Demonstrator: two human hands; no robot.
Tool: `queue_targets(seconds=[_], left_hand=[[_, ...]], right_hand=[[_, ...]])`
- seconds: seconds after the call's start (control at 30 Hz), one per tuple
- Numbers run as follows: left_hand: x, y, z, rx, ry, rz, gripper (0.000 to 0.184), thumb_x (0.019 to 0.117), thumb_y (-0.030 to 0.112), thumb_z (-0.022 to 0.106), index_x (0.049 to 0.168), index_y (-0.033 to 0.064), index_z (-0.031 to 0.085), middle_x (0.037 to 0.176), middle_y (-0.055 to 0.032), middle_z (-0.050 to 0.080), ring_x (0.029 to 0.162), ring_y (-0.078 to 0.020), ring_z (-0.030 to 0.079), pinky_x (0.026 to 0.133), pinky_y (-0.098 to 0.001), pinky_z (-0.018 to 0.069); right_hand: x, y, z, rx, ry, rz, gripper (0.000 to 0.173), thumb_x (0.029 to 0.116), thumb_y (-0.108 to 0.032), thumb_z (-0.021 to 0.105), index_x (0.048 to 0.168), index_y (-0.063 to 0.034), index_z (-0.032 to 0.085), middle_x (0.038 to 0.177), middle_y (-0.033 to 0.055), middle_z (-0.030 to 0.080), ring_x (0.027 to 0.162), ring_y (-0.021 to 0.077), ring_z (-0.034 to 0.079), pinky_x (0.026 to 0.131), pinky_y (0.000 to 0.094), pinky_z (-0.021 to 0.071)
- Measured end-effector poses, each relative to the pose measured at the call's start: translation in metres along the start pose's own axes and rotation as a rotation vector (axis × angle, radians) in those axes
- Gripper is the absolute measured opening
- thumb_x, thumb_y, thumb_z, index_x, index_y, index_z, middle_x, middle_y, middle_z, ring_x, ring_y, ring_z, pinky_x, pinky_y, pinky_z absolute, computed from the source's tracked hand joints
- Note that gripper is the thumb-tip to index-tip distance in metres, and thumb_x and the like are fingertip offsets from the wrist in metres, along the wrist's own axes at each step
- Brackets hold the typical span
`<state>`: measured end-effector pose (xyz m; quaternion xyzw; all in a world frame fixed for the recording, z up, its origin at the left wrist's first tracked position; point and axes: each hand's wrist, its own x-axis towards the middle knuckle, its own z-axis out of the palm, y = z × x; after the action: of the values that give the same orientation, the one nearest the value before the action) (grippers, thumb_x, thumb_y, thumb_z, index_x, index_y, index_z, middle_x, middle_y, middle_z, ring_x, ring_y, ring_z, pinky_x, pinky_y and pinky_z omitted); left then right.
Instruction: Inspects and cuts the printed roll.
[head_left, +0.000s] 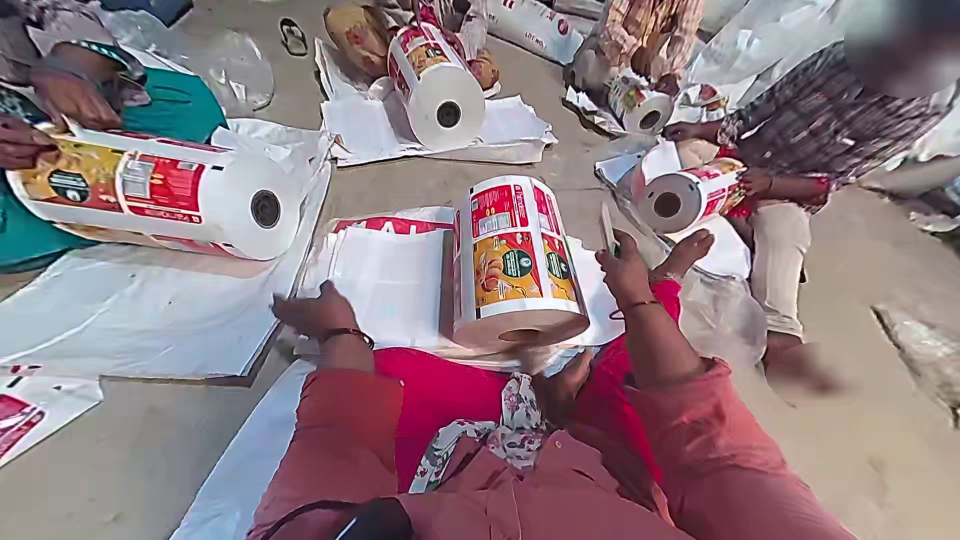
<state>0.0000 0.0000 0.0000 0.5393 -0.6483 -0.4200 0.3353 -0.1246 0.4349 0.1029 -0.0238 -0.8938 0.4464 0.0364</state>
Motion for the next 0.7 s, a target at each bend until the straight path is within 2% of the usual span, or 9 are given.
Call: queue_targets(seconds=[0.03,0.1,0.17,0.23,0.33,0.43,0.5,0.63,0.7], left_hand=[[-0.012,0.003,0.005,0.007,-0.088,0.148,0.087,0.0926,0.024,0.072,0.158,-0.0056,0.024,0.160,-0.0283,0.034,0.150,-0.0364,0.035,0.124,-0.0458,0.0277],[-0.032,0.011,0.013,0.049,-0.252,0.429,0.080,0.0941,0.020,0.071,0.156,-0.0064,0.027,0.159,-0.0306,0.034,0.151,-0.0412,0.031,0.125,-0.0510,0.0246],[-0.049,0.020,0.021,0.112,-0.386,0.621,0.075,0.0924,0.019,0.072,0.154,-0.0035,0.035,0.159,-0.0281,0.036,0.151,-0.0425,0.032,0.124,-0.0555,0.0261],[-0.066,0.026,0.029,0.163,-0.507,0.734,0.073,0.0911,0.019,0.073,0.153,-0.0010,0.039,0.161,-0.0250,0.035,0.150,-0.0422,0.033,0.122,-0.0574,0.0301],[-0.081,0.023,0.036,0.159,-0.619,0.891,0.074,0.0930,0.033,0.073,0.152,0.0012,0.042,0.162,-0.0216,0.035,0.151,-0.0397,0.033,0.122,-0.0568,0.0299],[-0.096,0.024,0.036,0.104,-0.708,1.064,0.072,0.0954,0.042,0.063,0.152,0.0016,0.044,0.161,-0.0197,0.038,0.153,-0.0371,0.030,0.125,-0.0561,0.0244],[-0.110,0.019,0.035,0.104,-0.768,1.149,0.072,0.0958,0.048,0.057,0.151,0.0035,0.046,0.162,-0.0166,0.038,0.154,-0.0366,0.028,0.123,-0.0580,0.0250],[-0.124,0.017,0.036,0.231,-0.905,1.156,0.069,0.1008,0.056,0.047,0.153,0.0103,0.047,0.164,-0.0150,0.036,0.153,-0.0376,0.030,0.122,-0.0597,0.0259],[-0.125,0.014,0.035,0.272,-0.958,1.097,0.070,0.0999,0.053,0.050,0.155,0.0104,0.045,0.164,-0.0166,0.036,0.152,-0.0379,0.031,0.123,-0.0582,0.0262]], right_hand=[[-0.014,0.018,-0.006,0.031,0.003,0.026,0.054,0.1013,-0.019,0.059,0.152,-0.0097,0.043,0.123,0.0245,0.062,0.099,0.0350,0.063,0.081,0.0554,0.0509],[-0.038,0.049,-0.018,0.075,0.000,0.090,0.052,0.1042,-0.022,0.053,0.154,-0.0100,0.043,0.129,0.0202,0.063,0.098,0.0281,0.063,0.082,0.0486,0.0513],[-0.059,0.075,-0.021,0.150,0.029,0.148,0.050,0.1035,-0.017,0.048,0.152,-0.0080,0.045,0.118,0.0143,0.066,0.085,0.0179,0.060,0.072,0.0365,0.0492],[-0.078,0.094,-0.019,0.277,0.080,0.213,0.050,0.1014,-0.012,0.047,0.151,-0.0058,0.045,0.103,0.0091,0.065,0.068,0.0104,0.055,0.057,0.0266,0.0441],[-0.094,0.100,-0.011,0.423,0.074,0.280,0.048,0.1021,-0.010,0.049,0.149,-0.0040,0.044,0.095,0.0074,0.063,0.058,0.0090,0.052,0.052,0.0251,0.0442],[-0.095,0.089,-0.007,0.468,-0.011,0.250,0.047,0.1022,-0.007,0.042,0.149,-0.0030,0.043,0.100,0.0081,0.068,0.056,0.0096,0.055,0.049,0.0244,0.0465],[-0.096,0.084,-0.006,0.495,-0.057,0.221,0.052,0.1010,-0.005,0.041,0.153,-0.0035,0.038,0.100,0.0096,0.069,0.053,0.0108,0.056,0.046,0.0251,0.0481],[-0.093,0.072,-0.002,0.470,-0.092,0.136,0.056,0.1006,-0.007,0.042,0.156,-0.0054,0.035,0.100,0.0109,0.068,0.053,0.0113,0.056,0.046,0.0263,0.0480],[-0.096,0.070,-0.002,0.463,-0.091,0.119,0.055,0.1010,-0.009,0.043,0.156,-0.0053,0.037,0.100,0.0119,0.068,0.056,0.0128,0.057,0.048,0.0290,0.0492]])
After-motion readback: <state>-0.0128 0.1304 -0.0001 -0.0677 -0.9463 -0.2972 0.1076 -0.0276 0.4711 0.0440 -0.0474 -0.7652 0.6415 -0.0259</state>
